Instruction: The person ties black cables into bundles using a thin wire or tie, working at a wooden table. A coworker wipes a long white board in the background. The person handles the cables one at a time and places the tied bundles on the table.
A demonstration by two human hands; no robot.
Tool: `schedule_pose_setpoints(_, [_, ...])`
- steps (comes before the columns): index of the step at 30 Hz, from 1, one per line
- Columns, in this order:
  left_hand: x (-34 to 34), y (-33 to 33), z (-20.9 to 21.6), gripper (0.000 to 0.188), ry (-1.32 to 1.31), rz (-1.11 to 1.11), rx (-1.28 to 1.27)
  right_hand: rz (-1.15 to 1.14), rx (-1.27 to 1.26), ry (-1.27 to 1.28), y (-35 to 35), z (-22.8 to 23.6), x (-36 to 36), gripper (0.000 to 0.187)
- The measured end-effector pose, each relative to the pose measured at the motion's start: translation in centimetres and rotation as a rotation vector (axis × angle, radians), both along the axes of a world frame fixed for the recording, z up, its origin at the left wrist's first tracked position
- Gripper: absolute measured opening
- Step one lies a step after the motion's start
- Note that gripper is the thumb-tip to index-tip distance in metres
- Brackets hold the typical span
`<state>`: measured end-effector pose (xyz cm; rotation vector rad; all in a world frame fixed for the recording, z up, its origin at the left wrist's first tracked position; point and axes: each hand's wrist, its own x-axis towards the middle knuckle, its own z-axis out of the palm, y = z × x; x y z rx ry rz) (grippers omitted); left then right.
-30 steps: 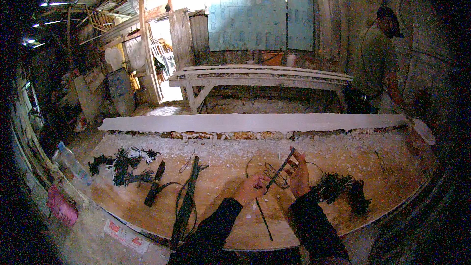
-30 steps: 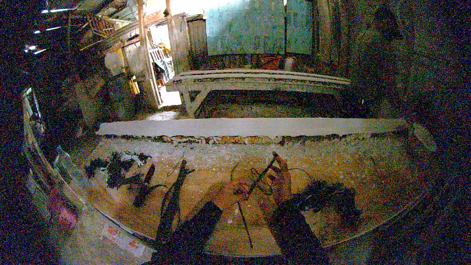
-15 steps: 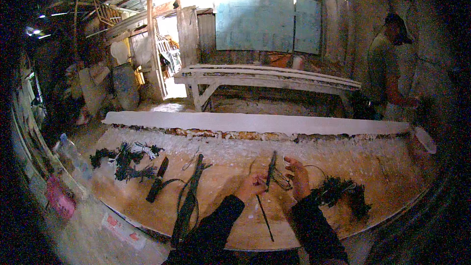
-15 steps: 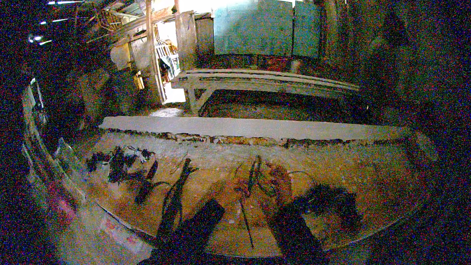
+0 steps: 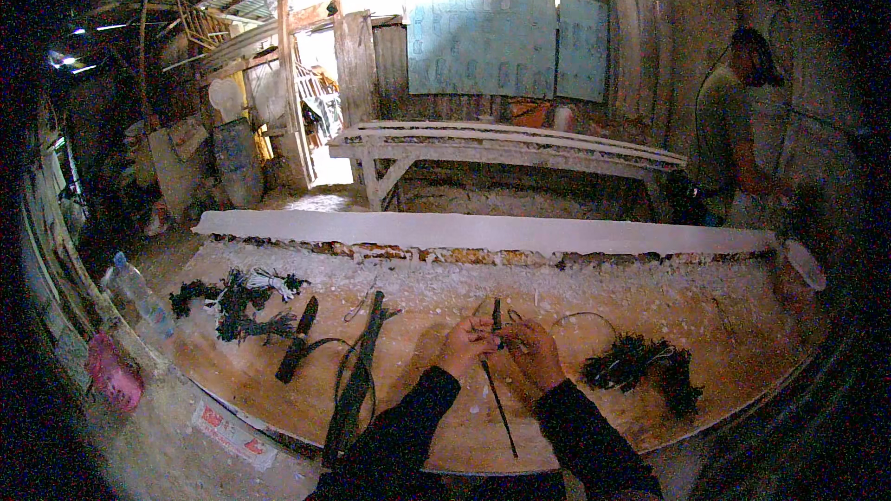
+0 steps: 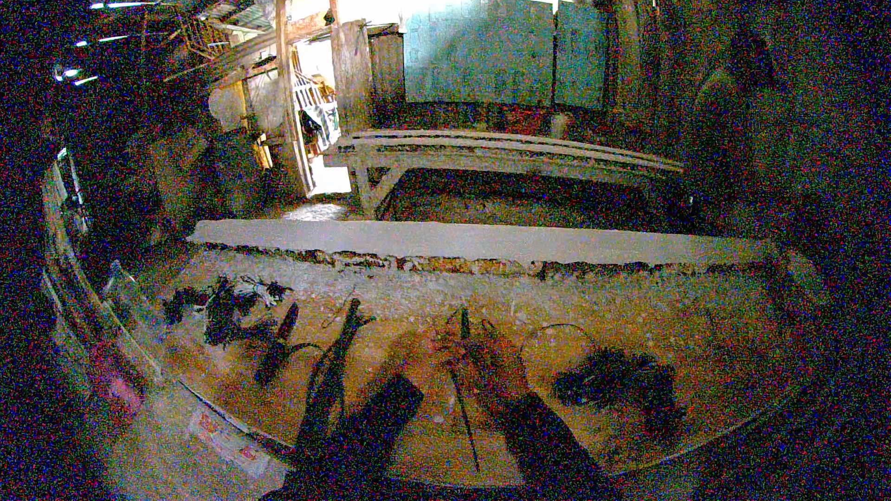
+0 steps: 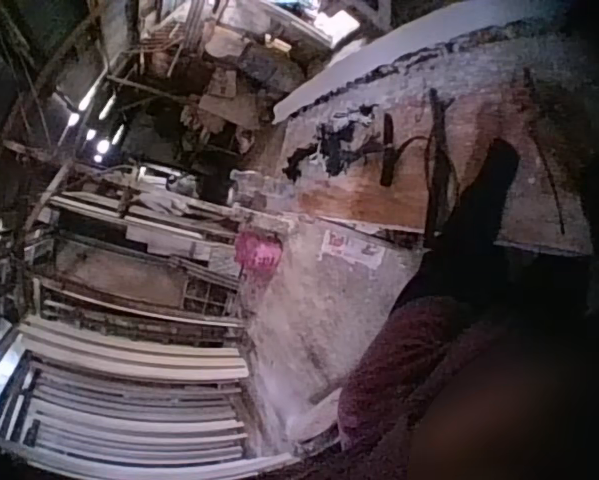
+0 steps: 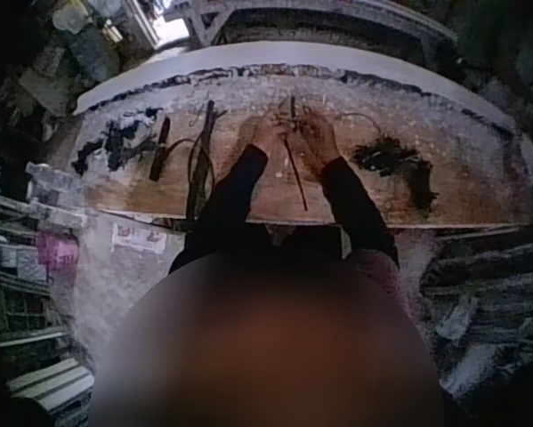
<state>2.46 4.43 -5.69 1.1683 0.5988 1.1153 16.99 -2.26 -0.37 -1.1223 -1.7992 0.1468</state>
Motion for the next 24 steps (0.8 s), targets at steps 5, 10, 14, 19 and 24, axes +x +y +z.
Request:
schedule_pose_setpoints(5, [-0.2,-0.5,0.7,0.041,-0.06,-0.021,-0.009,-0.028,0.029,-0.019,-1.0,1.1,-0.4,0.026])
schedule_pose_setpoints(10, [-0.3,-1.7,2.2,0.04,-0.07,0.031,-0.066,-0.03,0.059,-0.015,-1.3,1.7,-0.7,0.029])
schedule_pose_setpoints(14, [-0.5,-1.8,2.8,0.039,-0.04,0.001,-0.029,-0.088,0.128,-0.041,-1.5,1.6,-0.6,0.027])
schedule_pose_setpoints(19, [-0.2,-1.9,2.5,0.035,-0.054,0.01,-0.098,-0.125,0.24,-0.125,-1.5,1.4,-0.5,0.024])
schedule_pose_setpoints(24, [-0.4,-2.1,2.8,0.027,-0.111,-0.067,-0.229,-0.111,0.296,-0.121,-1.5,1.1,-0.3,0.023])
